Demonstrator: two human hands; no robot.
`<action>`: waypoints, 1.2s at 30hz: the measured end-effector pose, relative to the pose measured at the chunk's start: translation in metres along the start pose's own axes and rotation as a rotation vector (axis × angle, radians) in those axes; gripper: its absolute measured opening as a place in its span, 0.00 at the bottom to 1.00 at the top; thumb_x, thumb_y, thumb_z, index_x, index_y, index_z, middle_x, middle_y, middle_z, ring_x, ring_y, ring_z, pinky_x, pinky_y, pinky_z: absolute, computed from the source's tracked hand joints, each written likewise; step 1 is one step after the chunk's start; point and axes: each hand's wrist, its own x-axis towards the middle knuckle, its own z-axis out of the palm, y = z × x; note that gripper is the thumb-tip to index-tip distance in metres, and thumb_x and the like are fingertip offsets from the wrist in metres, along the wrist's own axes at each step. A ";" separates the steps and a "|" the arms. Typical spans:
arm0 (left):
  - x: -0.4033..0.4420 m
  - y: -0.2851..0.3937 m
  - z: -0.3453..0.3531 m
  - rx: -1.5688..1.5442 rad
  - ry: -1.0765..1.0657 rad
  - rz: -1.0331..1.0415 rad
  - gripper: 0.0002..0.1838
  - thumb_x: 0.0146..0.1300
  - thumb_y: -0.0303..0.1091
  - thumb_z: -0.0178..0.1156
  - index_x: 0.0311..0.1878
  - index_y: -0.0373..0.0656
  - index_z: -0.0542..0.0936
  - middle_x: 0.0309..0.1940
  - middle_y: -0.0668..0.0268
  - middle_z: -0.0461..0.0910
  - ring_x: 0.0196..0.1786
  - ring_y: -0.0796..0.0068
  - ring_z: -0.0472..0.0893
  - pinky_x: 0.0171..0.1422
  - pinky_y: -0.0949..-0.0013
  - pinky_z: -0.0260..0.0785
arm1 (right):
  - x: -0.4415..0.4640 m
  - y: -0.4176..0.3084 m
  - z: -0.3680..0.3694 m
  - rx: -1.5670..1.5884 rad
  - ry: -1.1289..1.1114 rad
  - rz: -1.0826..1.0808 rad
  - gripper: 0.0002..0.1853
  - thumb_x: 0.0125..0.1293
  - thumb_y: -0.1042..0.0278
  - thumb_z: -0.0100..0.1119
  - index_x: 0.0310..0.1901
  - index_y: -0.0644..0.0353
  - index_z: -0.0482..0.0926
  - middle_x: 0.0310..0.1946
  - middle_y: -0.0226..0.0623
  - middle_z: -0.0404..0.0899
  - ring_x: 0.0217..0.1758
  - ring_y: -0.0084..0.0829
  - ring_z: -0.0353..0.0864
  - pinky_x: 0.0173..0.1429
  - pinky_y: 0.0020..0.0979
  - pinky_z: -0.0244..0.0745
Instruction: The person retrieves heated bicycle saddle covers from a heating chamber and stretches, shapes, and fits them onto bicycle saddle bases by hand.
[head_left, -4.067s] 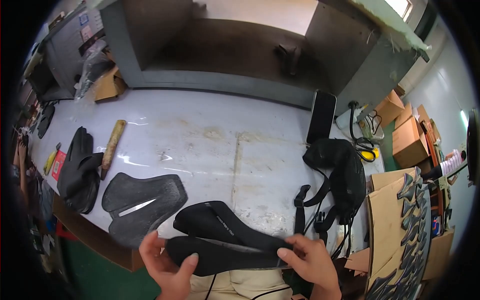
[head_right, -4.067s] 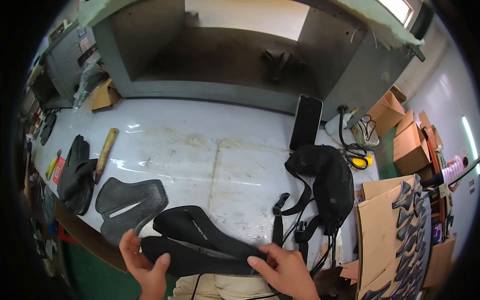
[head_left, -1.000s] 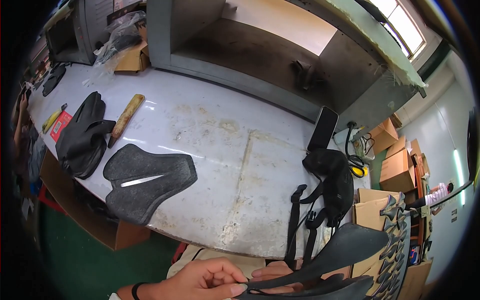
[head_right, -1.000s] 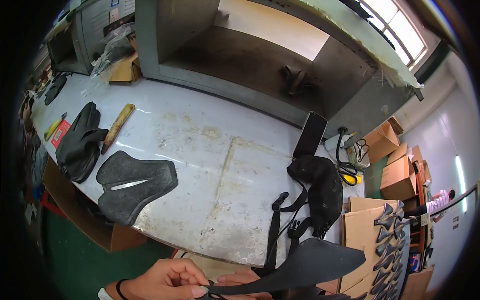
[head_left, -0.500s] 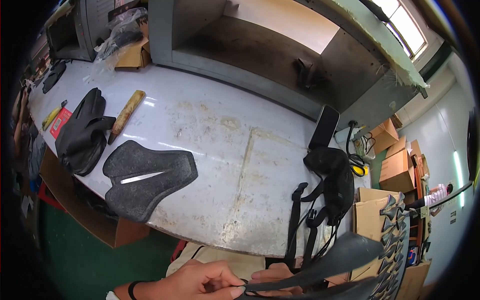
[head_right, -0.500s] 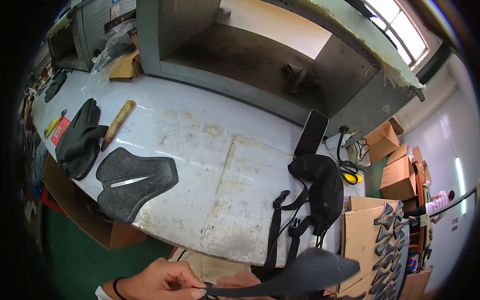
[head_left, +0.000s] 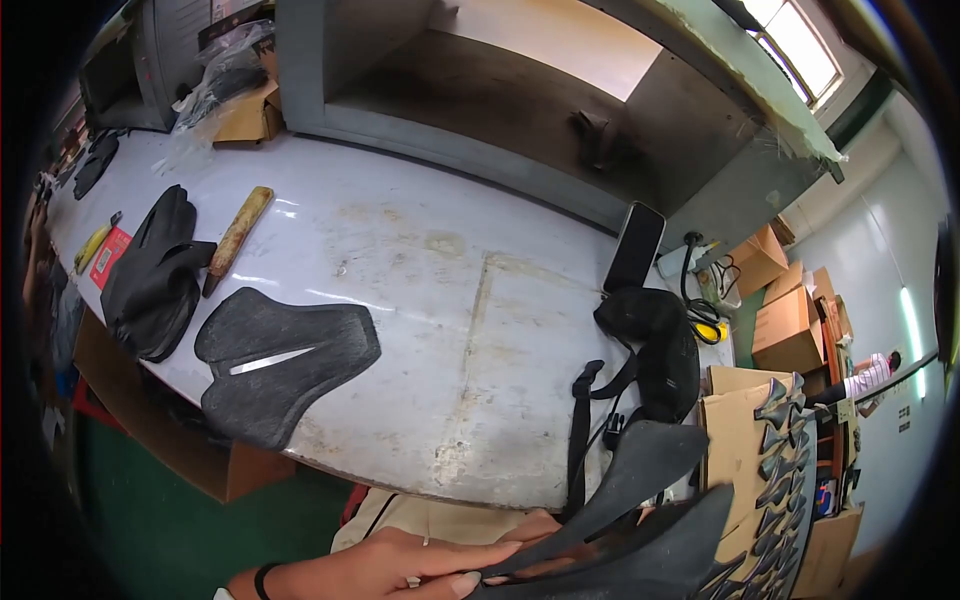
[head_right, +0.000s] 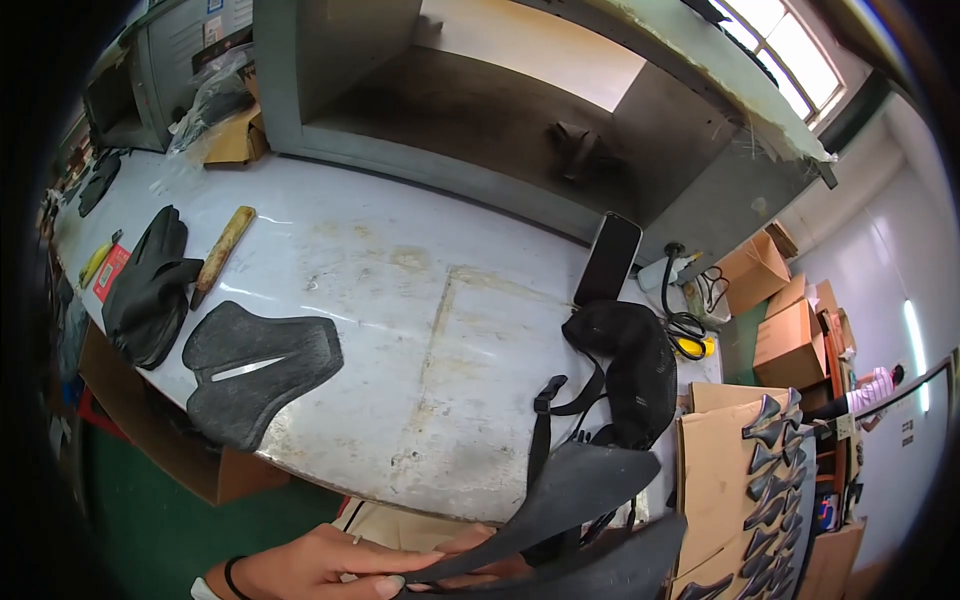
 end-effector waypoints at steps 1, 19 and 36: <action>0.001 -0.004 0.000 0.136 -0.053 0.169 0.21 0.69 0.27 0.55 0.65 0.38 0.74 0.21 0.69 0.78 0.19 0.87 0.72 0.22 0.80 0.60 | 0.001 0.002 0.000 -0.048 -0.013 -0.031 0.15 0.69 0.59 0.60 0.40 0.66 0.79 0.32 0.43 0.81 0.37 0.34 0.82 0.36 0.37 0.67; -0.015 -0.006 -0.003 -0.410 0.000 -0.402 0.20 0.72 0.30 0.53 0.64 0.32 0.73 0.28 0.71 0.80 0.19 0.89 0.69 0.24 0.82 0.61 | -0.031 0.081 -0.011 0.186 0.137 0.216 0.24 0.74 0.51 0.51 0.59 0.62 0.75 0.50 0.37 0.79 0.57 0.28 0.74 0.64 0.30 0.65; -0.013 -0.003 0.003 -0.359 -0.048 -0.354 0.21 0.73 0.33 0.52 0.64 0.32 0.72 0.29 0.72 0.81 0.19 0.90 0.67 0.24 0.83 0.58 | -0.032 -0.016 0.023 -0.234 0.461 0.165 0.23 0.71 0.52 0.56 0.56 0.63 0.78 0.52 0.40 0.80 0.59 0.32 0.77 0.64 0.33 0.69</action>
